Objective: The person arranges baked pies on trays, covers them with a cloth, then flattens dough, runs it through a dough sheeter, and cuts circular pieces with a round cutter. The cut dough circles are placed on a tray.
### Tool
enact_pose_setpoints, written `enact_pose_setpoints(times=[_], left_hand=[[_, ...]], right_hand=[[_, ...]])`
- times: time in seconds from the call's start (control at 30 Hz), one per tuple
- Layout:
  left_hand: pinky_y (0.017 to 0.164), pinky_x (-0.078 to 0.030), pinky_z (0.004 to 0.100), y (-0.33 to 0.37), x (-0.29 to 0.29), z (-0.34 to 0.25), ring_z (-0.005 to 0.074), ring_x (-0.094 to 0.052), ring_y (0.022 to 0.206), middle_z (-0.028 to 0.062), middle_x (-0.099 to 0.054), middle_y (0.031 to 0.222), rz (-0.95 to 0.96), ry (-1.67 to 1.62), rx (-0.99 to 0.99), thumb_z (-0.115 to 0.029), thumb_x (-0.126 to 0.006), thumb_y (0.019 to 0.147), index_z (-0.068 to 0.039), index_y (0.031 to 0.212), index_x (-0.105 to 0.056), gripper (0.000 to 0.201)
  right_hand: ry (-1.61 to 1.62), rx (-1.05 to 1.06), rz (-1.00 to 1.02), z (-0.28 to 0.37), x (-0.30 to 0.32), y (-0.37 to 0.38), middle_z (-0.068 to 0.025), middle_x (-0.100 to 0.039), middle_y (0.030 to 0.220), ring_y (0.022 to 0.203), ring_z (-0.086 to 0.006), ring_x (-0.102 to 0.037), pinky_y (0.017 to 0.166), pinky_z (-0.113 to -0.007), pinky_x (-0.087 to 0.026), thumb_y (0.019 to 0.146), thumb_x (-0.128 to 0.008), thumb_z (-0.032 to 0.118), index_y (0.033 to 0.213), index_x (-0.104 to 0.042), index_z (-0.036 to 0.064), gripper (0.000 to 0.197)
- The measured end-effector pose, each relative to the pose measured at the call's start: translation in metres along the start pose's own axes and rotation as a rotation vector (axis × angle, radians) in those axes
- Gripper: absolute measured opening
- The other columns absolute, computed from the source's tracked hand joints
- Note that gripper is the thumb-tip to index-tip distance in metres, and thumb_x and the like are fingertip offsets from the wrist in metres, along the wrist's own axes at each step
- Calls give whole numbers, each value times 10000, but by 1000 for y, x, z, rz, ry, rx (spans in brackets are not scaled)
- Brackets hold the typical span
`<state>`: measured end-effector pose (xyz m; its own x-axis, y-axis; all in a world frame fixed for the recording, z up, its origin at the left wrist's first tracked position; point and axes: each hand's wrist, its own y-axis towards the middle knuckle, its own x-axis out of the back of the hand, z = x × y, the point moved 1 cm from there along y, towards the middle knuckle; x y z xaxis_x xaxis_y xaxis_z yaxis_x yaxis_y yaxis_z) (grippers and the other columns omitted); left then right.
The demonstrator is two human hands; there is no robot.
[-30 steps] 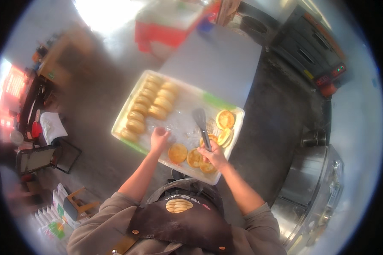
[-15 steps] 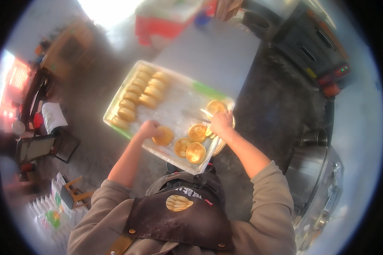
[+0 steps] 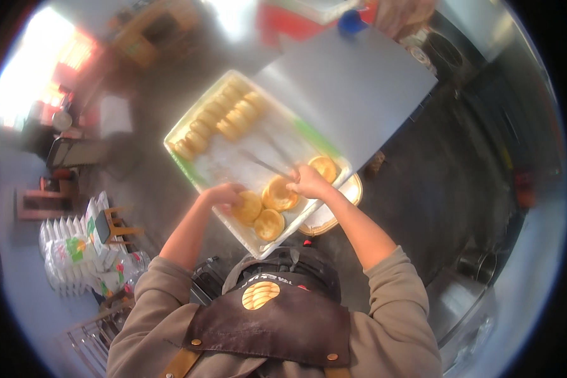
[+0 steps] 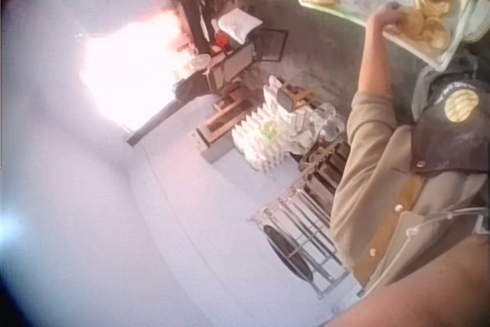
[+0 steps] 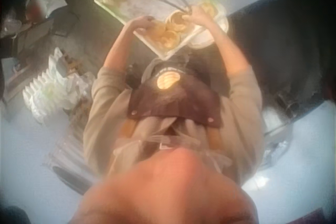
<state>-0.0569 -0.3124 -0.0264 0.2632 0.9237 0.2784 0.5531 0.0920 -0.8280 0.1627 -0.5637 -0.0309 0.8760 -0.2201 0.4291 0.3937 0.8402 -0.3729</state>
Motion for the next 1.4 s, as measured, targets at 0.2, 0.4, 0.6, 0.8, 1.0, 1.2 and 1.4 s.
enact_pose_setpoints(times=[0.2, 0.4, 0.6, 0.8, 1.0, 1.2, 1.4], left_hand=[[655, -621, 408, 12, -13, 10, 208, -701, 993, 101, -707, 1208, 104, -8, 193, -357, -854, 797, -192, 1475, -612, 738], [772, -621, 431, 36, -1, 25, 290, -715, 1114, 111, -718, 1309, 192, 41, 90, -364, -888, 776, -178, 1426, -658, 714], [942, -577, 468, 27, 93, 11, 347, -668, 1213, 151, -712, 1305, -122, 464, -298, -266, -919, 652, -97, 1365, -673, 773], [1020, -503, 480, 25, 167, -5, 335, -612, 1215, 102, -672, 1178, -560, 837, -757, -216, -920, 596, -139, 1230, -721, 670], [1099, -453, 448, 19, 167, 24, 319, -589, 1216, 99, -629, 1207, -944, 825, -927, -101, -828, 710, -113, 1331, -658, 645], [1024, -521, 500, 7, 160, 63, 355, -635, 1218, 134, -623, 1224, -990, 548, -496, -133, -845, 720, -124, 1398, -589, 725], [924, -578, 509, 6, 180, 76, 409, -700, 1084, 165, -664, 1223, -760, 382, -518, -179, -869, 741, -104, 1295, -650, 601]], right_hand=[[-81, 117, 327, -7, -42, 42, -148, -677, 1146, 1063, -268, -644, 909, -422, -531, 815, -868, 292, 1236, -648, 7, 554], [339, -236, 362, -5, -42, 36, -79, -722, 1142, 1038, -188, -672, 921, -370, -549, 834, -902, 244, 1357, -654, 0, 628], [251, -154, 222, -1, -59, 33, -29, -678, 1012, 925, -151, -640, 837, -351, -549, 793, -948, 229, 1211, -682, 16, 539], [270, -175, 9, 5, -86, 30, -18, -594, 924, 866, -157, -586, 797, -351, -526, 762, -952, 270, 990, -665, 54, 425], [150, 161, -68, 66, -109, 60, -46, -602, 965, 893, -214, -599, 808, -346, -511, 775, -873, 72, 971, -617, 54, 324], [-23, 483, -206, 130, -146, 102, -120, -634, 1119, 1043, -365, -584, 900, -419, -503, 719, -705, -94, 848, -564, 35, 231], [-136, 666, -379, 153, -200, 122, -115, -636, 1109, 1091, -370, -568, 934, -475, -473, 705, -662, -101, 836, -606, 42, 202]])
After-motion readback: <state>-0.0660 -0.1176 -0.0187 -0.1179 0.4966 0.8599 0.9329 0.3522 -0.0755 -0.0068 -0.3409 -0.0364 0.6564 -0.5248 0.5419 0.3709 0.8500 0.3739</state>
